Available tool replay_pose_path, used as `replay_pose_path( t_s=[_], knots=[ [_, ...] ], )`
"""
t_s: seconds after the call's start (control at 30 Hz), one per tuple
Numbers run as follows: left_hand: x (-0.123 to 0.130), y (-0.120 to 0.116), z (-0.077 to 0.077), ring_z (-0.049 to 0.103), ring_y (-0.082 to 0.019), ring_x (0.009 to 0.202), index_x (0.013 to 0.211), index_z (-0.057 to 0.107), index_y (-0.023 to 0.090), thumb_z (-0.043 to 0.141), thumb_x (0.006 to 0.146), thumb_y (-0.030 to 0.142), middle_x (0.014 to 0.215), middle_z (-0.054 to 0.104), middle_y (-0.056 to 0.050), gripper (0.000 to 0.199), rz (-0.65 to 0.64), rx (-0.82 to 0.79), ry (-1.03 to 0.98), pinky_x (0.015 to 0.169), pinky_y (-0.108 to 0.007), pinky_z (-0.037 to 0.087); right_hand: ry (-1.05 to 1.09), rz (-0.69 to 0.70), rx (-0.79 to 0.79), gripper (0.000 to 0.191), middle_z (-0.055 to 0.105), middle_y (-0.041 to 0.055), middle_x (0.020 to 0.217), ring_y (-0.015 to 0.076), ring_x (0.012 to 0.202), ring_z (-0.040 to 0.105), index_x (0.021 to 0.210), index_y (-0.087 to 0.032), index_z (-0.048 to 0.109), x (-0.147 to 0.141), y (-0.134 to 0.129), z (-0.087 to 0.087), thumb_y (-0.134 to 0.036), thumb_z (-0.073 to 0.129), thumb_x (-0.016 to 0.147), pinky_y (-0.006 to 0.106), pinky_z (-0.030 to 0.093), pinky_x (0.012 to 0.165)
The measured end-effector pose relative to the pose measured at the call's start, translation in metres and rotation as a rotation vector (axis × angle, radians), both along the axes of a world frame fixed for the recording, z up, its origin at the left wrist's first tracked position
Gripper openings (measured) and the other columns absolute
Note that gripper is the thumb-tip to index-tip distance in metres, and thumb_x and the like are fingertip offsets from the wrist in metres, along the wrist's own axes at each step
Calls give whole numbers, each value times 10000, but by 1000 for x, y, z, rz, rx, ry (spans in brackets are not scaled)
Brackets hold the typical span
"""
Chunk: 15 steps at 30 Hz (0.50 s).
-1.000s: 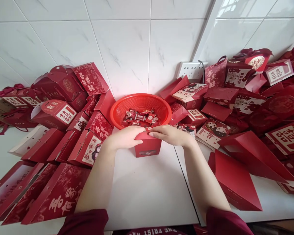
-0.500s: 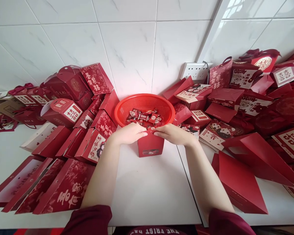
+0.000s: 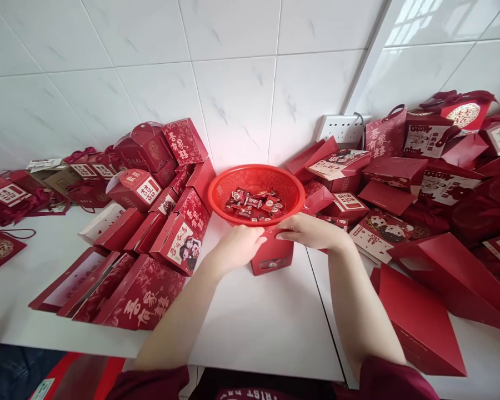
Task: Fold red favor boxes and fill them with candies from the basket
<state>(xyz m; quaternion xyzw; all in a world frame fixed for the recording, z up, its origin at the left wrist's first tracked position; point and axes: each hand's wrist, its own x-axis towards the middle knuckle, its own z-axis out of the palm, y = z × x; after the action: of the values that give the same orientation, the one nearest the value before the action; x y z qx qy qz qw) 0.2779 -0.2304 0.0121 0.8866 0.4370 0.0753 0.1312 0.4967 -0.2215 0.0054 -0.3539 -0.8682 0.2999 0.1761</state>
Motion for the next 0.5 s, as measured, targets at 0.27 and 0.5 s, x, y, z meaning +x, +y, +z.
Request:
replay_pose_path(
  t_s=[0.27, 0.5],
  knots=[
    [-28, -71, 17, 228, -81, 530, 634, 245, 165, 443, 950, 416, 565, 237, 48, 450, 168, -66, -285, 514, -263, 184, 53, 160, 81, 233, 687, 19, 870, 156, 782, 597, 938, -184, 691, 10, -39, 34, -260, 473, 975, 271, 428, 707],
    [-61, -107, 21, 248, -64, 505, 584, 270, 155, 503, 924, 291, 540, 245, 45, 434, 122, 48, -409, 486, -239, 231, 104, 278, 26, 231, 719, 16, 934, 127, 765, 641, 1099, -199, 682, -5, -59, 48, -228, 495, 968, 238, 462, 706]
  ],
)
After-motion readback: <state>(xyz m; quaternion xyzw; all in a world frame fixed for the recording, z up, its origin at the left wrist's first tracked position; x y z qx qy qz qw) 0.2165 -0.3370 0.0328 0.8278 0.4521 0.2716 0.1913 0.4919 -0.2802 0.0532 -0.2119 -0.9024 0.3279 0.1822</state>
